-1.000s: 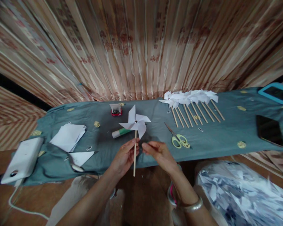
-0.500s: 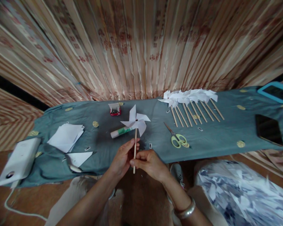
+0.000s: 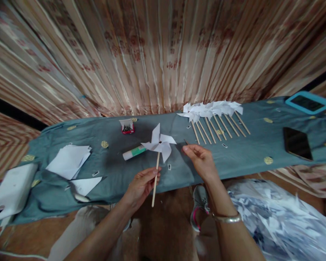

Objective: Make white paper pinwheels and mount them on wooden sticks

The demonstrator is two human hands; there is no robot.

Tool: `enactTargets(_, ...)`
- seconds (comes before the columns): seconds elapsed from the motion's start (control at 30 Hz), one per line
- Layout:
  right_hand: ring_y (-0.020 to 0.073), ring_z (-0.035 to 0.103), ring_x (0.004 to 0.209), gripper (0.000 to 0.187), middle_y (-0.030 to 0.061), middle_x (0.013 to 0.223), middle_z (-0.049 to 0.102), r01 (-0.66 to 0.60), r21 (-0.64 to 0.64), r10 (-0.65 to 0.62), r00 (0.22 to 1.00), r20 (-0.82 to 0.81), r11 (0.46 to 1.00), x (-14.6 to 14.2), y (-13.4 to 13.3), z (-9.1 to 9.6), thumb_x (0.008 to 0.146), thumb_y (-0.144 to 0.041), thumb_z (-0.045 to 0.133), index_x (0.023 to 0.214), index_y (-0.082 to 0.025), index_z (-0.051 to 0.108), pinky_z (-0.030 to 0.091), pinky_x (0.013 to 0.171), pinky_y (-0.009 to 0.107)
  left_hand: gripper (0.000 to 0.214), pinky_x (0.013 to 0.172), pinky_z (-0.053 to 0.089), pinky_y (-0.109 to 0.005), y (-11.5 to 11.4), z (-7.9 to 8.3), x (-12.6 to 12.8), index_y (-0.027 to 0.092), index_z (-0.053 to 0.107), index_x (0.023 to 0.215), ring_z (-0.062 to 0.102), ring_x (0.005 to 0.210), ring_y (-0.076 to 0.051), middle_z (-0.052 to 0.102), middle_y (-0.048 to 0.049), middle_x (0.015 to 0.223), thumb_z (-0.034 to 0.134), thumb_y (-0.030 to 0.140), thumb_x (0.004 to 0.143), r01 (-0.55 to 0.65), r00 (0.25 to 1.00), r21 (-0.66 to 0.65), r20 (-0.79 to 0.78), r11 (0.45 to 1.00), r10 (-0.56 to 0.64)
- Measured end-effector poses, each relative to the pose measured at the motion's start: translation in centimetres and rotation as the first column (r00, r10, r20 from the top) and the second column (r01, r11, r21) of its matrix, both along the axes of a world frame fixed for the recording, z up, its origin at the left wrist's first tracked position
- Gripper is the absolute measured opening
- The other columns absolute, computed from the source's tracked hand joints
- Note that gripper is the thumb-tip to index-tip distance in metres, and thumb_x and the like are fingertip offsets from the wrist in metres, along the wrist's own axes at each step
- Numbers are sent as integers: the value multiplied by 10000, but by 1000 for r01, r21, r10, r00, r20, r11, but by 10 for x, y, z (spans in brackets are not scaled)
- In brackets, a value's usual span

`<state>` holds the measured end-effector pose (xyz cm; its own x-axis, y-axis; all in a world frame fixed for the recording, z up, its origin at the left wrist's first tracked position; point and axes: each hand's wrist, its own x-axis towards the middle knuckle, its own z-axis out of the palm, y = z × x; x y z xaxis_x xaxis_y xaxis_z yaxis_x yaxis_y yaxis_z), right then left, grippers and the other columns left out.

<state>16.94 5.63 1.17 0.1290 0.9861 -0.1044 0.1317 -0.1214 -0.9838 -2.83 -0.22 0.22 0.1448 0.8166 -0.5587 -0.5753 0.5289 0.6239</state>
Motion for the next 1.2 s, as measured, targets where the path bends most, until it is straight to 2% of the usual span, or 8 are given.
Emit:
enactTargets(0.07,189,646,870,387,33,909,729,89,57,-84,993,-82,994,4,10,-2,611,-551,765,837,-240,718,473,839,315,347,557,411,-187,-2,-1,2,118,763,729,536,548,-69,660,-29,605,884,325,477,43,999,-2,0,999,-43)
enactTargets(0.13,214,638,995,429,48,1019,723,68,71,-58,988,-145,995,2,17,-4,624,-554,758,917,-244,713,452,918,343,349,544,398,-191,-3,-1,3,114,763,717,524,532,-68,650,-29,589,884,330,470,74,997,-8,-2,997,-74)
enactTargets(0.2,227,636,1022,453,60,1023,726,24,47,-15,982,-189,999,-4,21,-3,629,-572,748,939,-243,716,458,917,354,344,539,393,-199,-3,-2,4,115,765,715,521,525,-73,649,-32,588,881,328,469,91,996,-13,-8,996,-91)
enactTargets(0.33,189,655,856,428,40,892,741,-23,-12,19,968,-249,1000,-11,22,-2,592,-556,777,887,-247,738,495,794,308,333,548,392,-203,-1,-2,3,121,767,720,521,523,-74,639,-24,577,876,322,478,85,996,-15,-18,996,-85)
enactTargets(0.5,139,597,676,368,12,765,720,-41,-32,31,968,-250,999,-14,21,-2,535,-484,827,794,-234,752,468,634,258,347,577,404,-198,1,-2,1,118,763,718,533,541,-71,636,-16,581,883,322,464,68,997,-26,-21,997,-68)
enactTargets(0.67,119,561,603,328,11,712,706,-51,-46,37,967,-253,998,-18,18,-1,543,-452,826,763,-221,749,451,592,249,357,568,402,-201,1,-1,0,124,763,719,527,539,-71,638,-17,579,885,339,462,57,998,-23,-34,998,-58)
enactTargets(0.9,107,574,611,298,12,706,698,-88,-92,56,949,-311,992,-22,13,-2,566,-446,822,714,-201,735,458,577,215,395,597,429,-198,3,-2,1,129,764,697,542,558,-72,649,-12,589,899,353,401,13,999,-30,-46,999,-14)
enactTargets(1.2,74,551,557,293,-14,653,677,-140,-166,52,892,-449,976,-31,9,9,487,-379,880,680,-205,744,459,540,186,364,611,424,-207,3,-4,3,141,766,711,549,583,-78,661,-17,615,889,344,435,3,999,-20,-48,1000,-4)
